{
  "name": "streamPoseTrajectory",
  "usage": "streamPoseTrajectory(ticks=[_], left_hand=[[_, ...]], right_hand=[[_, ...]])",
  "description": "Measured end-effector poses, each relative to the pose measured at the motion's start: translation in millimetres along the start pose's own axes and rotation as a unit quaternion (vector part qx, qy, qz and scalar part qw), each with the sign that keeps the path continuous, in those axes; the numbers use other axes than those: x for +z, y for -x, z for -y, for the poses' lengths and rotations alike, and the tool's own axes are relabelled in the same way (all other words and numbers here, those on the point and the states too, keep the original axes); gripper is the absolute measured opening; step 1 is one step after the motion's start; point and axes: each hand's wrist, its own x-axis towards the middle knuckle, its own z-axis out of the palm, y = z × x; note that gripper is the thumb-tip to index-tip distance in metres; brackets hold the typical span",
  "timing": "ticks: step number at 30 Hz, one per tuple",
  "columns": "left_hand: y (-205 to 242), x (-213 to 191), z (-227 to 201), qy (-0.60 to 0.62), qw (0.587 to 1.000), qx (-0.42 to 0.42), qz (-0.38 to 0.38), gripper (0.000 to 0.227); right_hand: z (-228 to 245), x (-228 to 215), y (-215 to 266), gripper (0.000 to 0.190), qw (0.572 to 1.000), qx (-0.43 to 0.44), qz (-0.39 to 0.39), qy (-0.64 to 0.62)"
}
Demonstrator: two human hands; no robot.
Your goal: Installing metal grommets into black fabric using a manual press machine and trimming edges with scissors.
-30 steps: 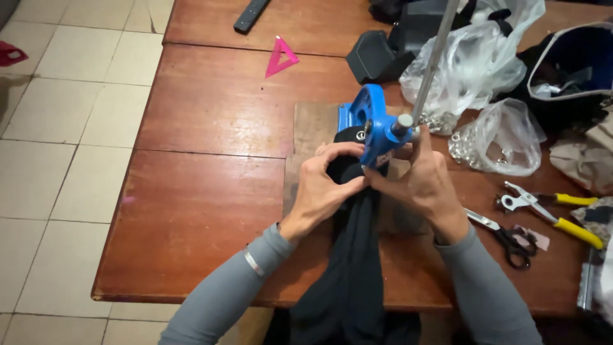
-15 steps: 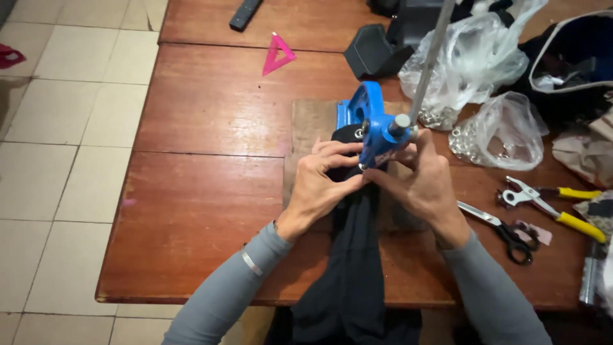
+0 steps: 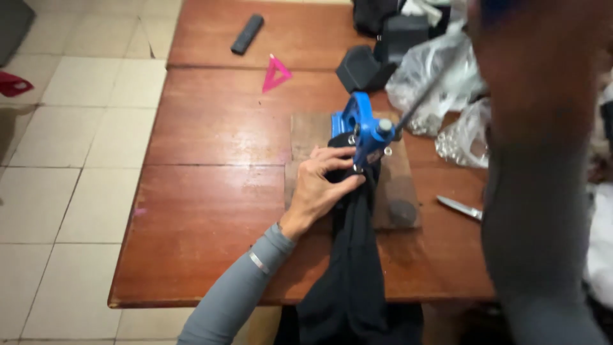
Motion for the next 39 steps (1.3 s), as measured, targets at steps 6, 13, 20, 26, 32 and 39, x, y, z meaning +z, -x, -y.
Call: streamPoseTrajectory(ticks=[6, 13, 20, 26, 32, 39], left_hand=[[5.0, -1.7, 3.5, 0.025, 0.999, -0.014, -0.018, 0.025], [0.8, 1.3, 1.9, 0.008, 1.000, -0.019, -0.006, 0.022], [-4.8, -0.4, 2.5, 0.003, 1.000, 0.018, -0.006, 0.024], [-2.9, -2.3, -2.1, 0.019, 1.000, -0.015, -0.002, 0.024], [-0.3, 2.7, 14.1, 0.009, 1.000, -0.012, -0.004, 0.024], [3.3, 1.5, 12.9, 0.028, 0.999, -0.027, 0.009, 0.031]], right_hand=[[41.9, 69.9, 42.6, 0.028, 0.988, -0.153, 0.011, -0.015], [22.1, 123.1, 90.3, 0.032, 0.973, -0.104, -0.205, 0.037], [-10.4, 125.1, 85.2, 0.030, 0.973, -0.134, -0.189, 0.009], [7.3, 134.1, 98.3, 0.029, 0.971, -0.189, -0.149, -0.008], [23.4, 130.4, 86.5, 0.029, 0.962, -0.246, -0.121, -0.003], [24.7, 106.0, 56.2, 0.020, 0.973, -0.217, -0.059, -0.047]])
